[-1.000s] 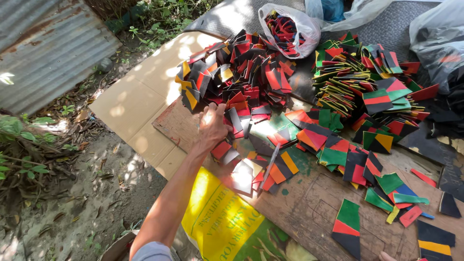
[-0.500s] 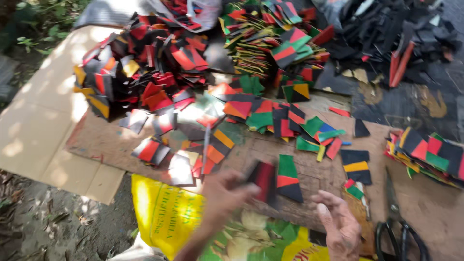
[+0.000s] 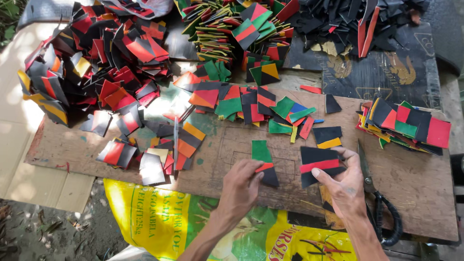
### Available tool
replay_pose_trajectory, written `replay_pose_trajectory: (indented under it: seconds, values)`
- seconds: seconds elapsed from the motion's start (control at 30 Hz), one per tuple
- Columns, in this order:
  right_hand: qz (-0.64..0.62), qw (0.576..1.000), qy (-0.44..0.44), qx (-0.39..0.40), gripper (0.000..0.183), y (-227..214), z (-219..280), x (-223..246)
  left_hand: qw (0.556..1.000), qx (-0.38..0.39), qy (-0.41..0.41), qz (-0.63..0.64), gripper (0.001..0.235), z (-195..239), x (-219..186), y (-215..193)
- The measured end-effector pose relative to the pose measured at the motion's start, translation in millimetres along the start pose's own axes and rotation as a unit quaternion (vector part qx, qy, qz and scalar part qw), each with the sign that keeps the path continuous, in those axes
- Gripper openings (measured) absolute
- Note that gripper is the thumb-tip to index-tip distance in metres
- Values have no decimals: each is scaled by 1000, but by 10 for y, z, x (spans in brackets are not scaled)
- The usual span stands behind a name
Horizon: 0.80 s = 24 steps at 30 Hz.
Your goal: The person assembles small multi-colored rectangular items by pressing them with a wooden block and trimming edges with scissors. The person repeatedly picks up pieces, aligns them, presses them, and stacks the finished units on the table.
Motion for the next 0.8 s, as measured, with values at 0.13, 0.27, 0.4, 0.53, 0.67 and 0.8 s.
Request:
replay_pose_trajectory:
  seconds: [0.13,0.27,0.4,0.53,0.67,0.8]
  values:
    - [11,1000,-25,-6,37,-69,-33,-126,993,76,69,-65,39,-62,18,141]
    - [-8,1000,-19,-4,35,-117,-90,-255,991,91,66,-75,37,-21,79,184]
    - [52,998,-26,38,62,15,-11,-237,993,76,71,-62,38,6,124,177]
    - [129,989,40,64,53,80,92,-209,993,87,55,-60,38,0,151,178]
    - [227,972,4,64,56,35,152,-169,994,79,55,-50,38,-7,126,162]
    - [204,976,29,65,58,73,171,-279,994,80,45,-50,38,-28,122,166]
Point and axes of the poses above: each hand's wrist, its own z-axis away from the middle knuckle, its own y-axis out of the palm, x = y × z, the point moved 6 cm from there along -z, towards the middle knuckle, and after that the axes turned 11 degrees about -x, right-handed, at the moved point
